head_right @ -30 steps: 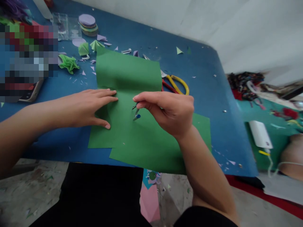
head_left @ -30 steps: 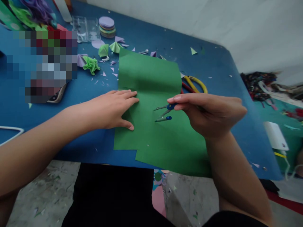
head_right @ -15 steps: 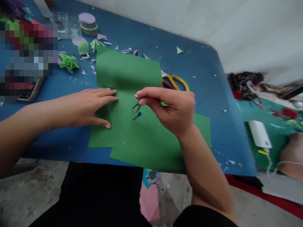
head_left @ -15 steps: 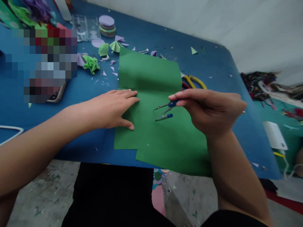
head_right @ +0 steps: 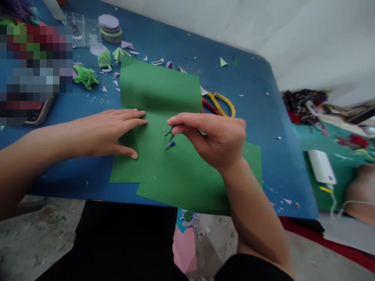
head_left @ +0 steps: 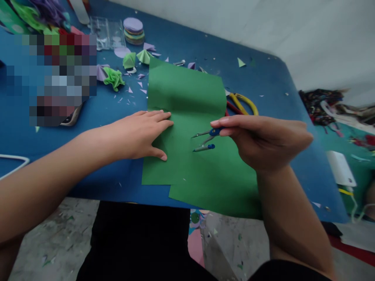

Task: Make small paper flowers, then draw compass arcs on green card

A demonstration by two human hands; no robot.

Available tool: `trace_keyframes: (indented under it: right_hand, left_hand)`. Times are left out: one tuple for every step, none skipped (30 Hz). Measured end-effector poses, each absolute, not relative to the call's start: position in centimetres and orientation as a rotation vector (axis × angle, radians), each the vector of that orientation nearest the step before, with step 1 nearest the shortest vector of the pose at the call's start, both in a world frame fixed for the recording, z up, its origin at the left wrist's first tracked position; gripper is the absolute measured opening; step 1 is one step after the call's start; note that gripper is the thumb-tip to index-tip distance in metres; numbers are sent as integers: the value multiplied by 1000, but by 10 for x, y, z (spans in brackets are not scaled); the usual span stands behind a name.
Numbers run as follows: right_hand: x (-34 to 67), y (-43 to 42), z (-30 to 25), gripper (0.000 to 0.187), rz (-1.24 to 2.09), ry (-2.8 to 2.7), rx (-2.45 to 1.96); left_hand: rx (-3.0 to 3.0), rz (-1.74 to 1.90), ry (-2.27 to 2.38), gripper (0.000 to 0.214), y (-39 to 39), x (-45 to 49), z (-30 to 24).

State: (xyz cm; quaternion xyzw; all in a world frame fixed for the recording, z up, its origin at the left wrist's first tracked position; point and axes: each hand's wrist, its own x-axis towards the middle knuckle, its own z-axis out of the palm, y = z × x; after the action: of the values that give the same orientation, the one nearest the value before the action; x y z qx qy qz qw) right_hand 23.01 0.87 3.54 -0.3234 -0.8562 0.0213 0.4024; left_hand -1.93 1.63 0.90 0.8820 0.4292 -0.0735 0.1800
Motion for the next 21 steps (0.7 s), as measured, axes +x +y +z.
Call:
trace_keyframes:
  right_hand:
    - [230,9,36,16,56,-2189,-825]
    - [231,8,37,16,60,-2208,-826]
    - [231,8,37,16,64,-2217,-821]
    - [231,9,38,17,67,-2222,-820]
    - [231,9,38,17,69,-2225,-820]
    - [231,9,38,17,71,-2227,-821]
    - [231,8,38,17,74,-2228,-823]
    - [231,8,38,17,78,-2227,-829]
    - [231,7,38,17,83,-2221,-836]
    - [230,6,38,18,88,-2212,-844]
    - [229,5,39,18,93,-2204,-856]
    - [229,4,39,18,98,-2197,-872]
    - [228,3,40,17,103,-2193,-890]
    - [228,3,40,17,110,-2191,-906]
    - [227,2,41,18,119,-2190,-916]
    - [227,2,41,19,129,-2192,-919]
    - [227,2,42,20,140,-2197,-914]
    - [227,2,42,21,151,-2200,-901]
    - [227,2,42,21,159,-2205,-888]
    - [227,2,41,22,164,-2209,-879]
    - [227,2,41,21,164,-2212,-878]
  left_hand:
    - [2493,-211,1216,91,16,-19,9]
    - [2493,-217,1221,91,16,-19,9]
    - [2494,-225,1227,92,16,-18,10]
    - [2495,-233,1233,92,16,-18,10]
    - [2495,-240,1238,93,16,-18,11]
    - [2496,-243,1240,93,15,-17,11]
    - [2499,-243,1240,92,15,-17,12]
    - [2502,-244,1240,92,15,-17,12]
    - [2506,-245,1241,92,14,-16,13]
    - [2511,-249,1245,92,14,-16,13]
    - [2515,-256,1251,92,14,-16,13]
    - [2518,-264,1258,92,14,-15,14]
    - [2521,-270,1262,93,13,-15,14]
    - [2524,-273,1262,93,13,-15,14]
    - [2527,-272,1259,92,14,-15,14]
    - [2529,-270,1254,92,14,-16,14]
    - [2530,-268,1249,91,14,-16,13]
    - [2529,-267,1245,91,14,-16,13]
    - [2527,-266,1243,91,15,-17,12]
    - [2524,-264,1242,91,15,-17,12]
    - [2522,-260,1241,91,15,-17,12]
